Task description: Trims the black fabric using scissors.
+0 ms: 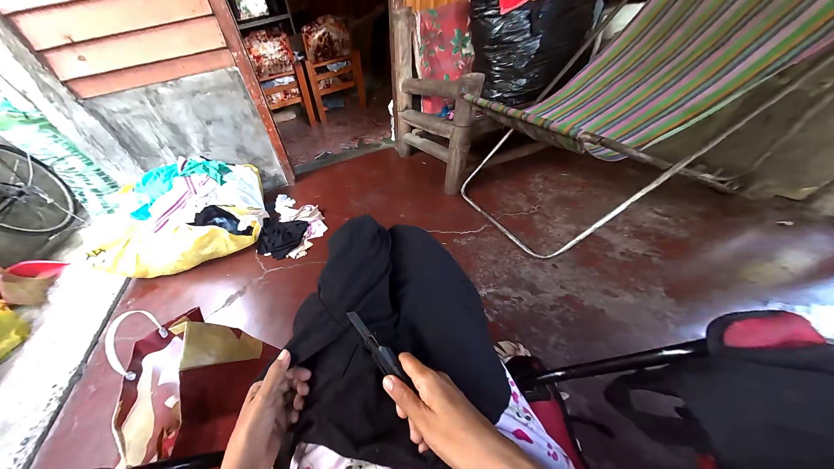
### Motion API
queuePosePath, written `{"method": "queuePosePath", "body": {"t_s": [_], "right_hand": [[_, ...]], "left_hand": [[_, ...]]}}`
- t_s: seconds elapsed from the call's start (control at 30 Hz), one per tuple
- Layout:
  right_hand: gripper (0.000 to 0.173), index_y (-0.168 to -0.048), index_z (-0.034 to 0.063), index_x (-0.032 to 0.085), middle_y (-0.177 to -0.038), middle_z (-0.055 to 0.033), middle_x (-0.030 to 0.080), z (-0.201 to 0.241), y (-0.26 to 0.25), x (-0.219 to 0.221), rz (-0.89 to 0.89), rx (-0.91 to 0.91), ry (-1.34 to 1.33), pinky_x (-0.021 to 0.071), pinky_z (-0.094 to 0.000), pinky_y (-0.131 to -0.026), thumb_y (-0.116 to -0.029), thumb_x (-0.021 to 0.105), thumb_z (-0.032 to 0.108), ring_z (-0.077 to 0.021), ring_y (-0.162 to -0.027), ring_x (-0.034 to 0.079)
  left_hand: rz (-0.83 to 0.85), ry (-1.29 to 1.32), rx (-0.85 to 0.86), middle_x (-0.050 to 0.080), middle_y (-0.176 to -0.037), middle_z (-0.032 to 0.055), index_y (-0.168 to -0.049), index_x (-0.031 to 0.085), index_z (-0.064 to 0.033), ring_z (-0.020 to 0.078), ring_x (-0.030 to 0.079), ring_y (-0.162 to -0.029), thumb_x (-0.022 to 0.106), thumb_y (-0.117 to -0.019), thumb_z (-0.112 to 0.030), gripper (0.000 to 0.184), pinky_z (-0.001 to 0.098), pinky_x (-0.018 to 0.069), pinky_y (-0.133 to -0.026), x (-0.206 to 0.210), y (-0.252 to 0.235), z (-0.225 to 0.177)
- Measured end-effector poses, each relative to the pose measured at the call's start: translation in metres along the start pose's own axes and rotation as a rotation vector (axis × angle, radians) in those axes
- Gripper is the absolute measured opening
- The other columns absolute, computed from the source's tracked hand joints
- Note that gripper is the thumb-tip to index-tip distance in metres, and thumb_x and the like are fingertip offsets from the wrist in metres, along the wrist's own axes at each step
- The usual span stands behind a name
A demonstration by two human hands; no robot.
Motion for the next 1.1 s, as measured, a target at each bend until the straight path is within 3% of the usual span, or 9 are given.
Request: {"method": "queuePosePath", "body": {"t_s": [0.1,0.2,0.27,0.33,0.43,0.63,0.9,1.0,1.1], "right_hand": [[0.035,-0.122,0.0068,0.051,-0.080,-0.0071,0.061,-0.001,0.001,-0.001,-0.030,-0.022,-0.015,0.0591,-0.0387,-0.061,-0.1093,0.043,0.038,-0.0192,-0.061,0.065],[0.036,-0.122,0.0064,0.052,-0.080,-0.0071,0.062,-0.001,0.002,-0.001,-0.048,-0.036,-0.011,0.0593,-0.0390,-0.062,-0.1091,0.043,0.039,-0.0192,-0.061,0.065],[0.036,-0.121,0.0065,0.052,-0.080,-0.0072,0.062,-0.001,0.003,0.000,-0.051,-0.040,-0.003,0.0587,-0.0391,-0.062,-0.1090,0.043,0.039,-0.0193,-0.062,0.065],[0.035,-0.119,0.0072,0.052,-0.080,-0.0069,0.061,-0.001,0.002,0.000,-0.051,-0.043,0.000,0.0584,-0.0383,-0.062,-0.1089,0.043,0.039,-0.0187,-0.062,0.065],[0.034,-0.120,0.0074,0.053,-0.080,-0.0071,0.062,-0.002,0.002,0.001,-0.036,-0.046,0.004,0.0588,-0.0385,-0.062,-0.1090,0.043,0.039,-0.0192,-0.063,0.065],[0.035,-0.123,0.0068,0.052,-0.082,-0.0080,0.062,-0.002,0.003,0.003,-0.004,-0.029,0.000,0.0588,-0.0397,-0.064,-0.1097,0.042,0.038,-0.0205,-0.065,0.065],[0.035,-0.124,0.0068,0.051,-0.083,-0.0082,0.062,-0.003,0.001,0.002,-0.013,0.013,-0.008,0.0589,-0.0393,-0.064,-0.1100,0.042,0.038,-0.0207,-0.064,0.065],[0.035,-0.124,0.0073,0.050,-0.083,-0.0083,0.062,-0.004,0.000,0.002,0.006,0.025,-0.010,0.0588,-0.0388,-0.064,-0.1102,0.042,0.038,-0.0204,-0.064,0.065],[0.035,-0.125,0.0069,0.050,-0.085,-0.0089,0.062,-0.005,-0.001,0.001,0.009,0.032,-0.034,0.0591,-0.0387,-0.064,-0.1102,0.042,0.038,-0.0205,-0.065,0.066]], "left_hand": [[0.106,0.003,0.084,0.068,-0.070,0.0031,-0.090,0.069,-0.0054,0.0053,0.059,-0.051,0.034,-0.1105,-0.027,0.046,0.0188,0.0497,-0.045,0.005,0.019,-0.016],[-0.093,-0.203,0.413,0.069,-0.076,0.0045,-0.095,0.067,-0.0010,0.0102,0.065,-0.058,0.059,-0.1000,-0.009,0.012,0.0237,0.0555,-0.051,0.031,0.039,-0.045],[-0.137,-0.277,0.634,0.070,-0.080,0.0042,-0.097,0.068,-0.0002,0.0123,0.069,-0.064,0.064,-0.0973,-0.010,0.011,0.0266,0.0605,-0.056,0.055,0.041,-0.056],[-0.121,-0.318,0.726,0.071,-0.082,0.0038,-0.095,0.070,-0.0018,0.0136,0.071,-0.068,0.065,-0.0962,-0.013,0.013,0.0280,0.0628,-0.061,0.074,0.031,-0.059],[-0.149,-0.389,0.643,0.071,-0.081,0.0031,-0.094,0.072,-0.0046,0.0141,0.072,-0.070,0.064,-0.0942,-0.014,0.012,0.0291,0.0641,-0.064,0.084,0.004,-0.051],[-0.140,-0.310,0.416,0.071,-0.079,0.0084,-0.093,0.071,0.0000,0.0174,0.073,-0.070,0.063,-0.0952,-0.003,0.009,0.0312,0.0648,-0.066,0.079,-0.008,-0.048],[-0.066,-0.310,0.390,0.071,-0.082,0.0095,-0.094,0.071,0.0004,0.0174,0.073,-0.071,0.063,-0.0960,-0.004,0.009,0.0305,0.0645,-0.067,0.076,-0.014,-0.049],[-0.094,-0.436,0.385,0.072,-0.082,0.0066,-0.095,0.073,-0.0031,0.0162,0.073,-0.072,0.070,-0.0939,-0.013,0.010,0.0310,0.0649,-0.067,0.080,-0.015,-0.053],[-0.148,-0.607,0.420,0.072,-0.075,0.0016,-0.089,0.073,-0.0083,0.0123,0.071,-0.064,0.075,-0.0913,-0.022,0.014,0.0296,0.0629,-0.060,0.083,-0.019,-0.055]]}}
Point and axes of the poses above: each hand's wrist, its own y-axis away from the middle knuckle, its own x-axis out of the palm, z = x × y, the point moved 4 cm from there along -y, towards the middle knuckle
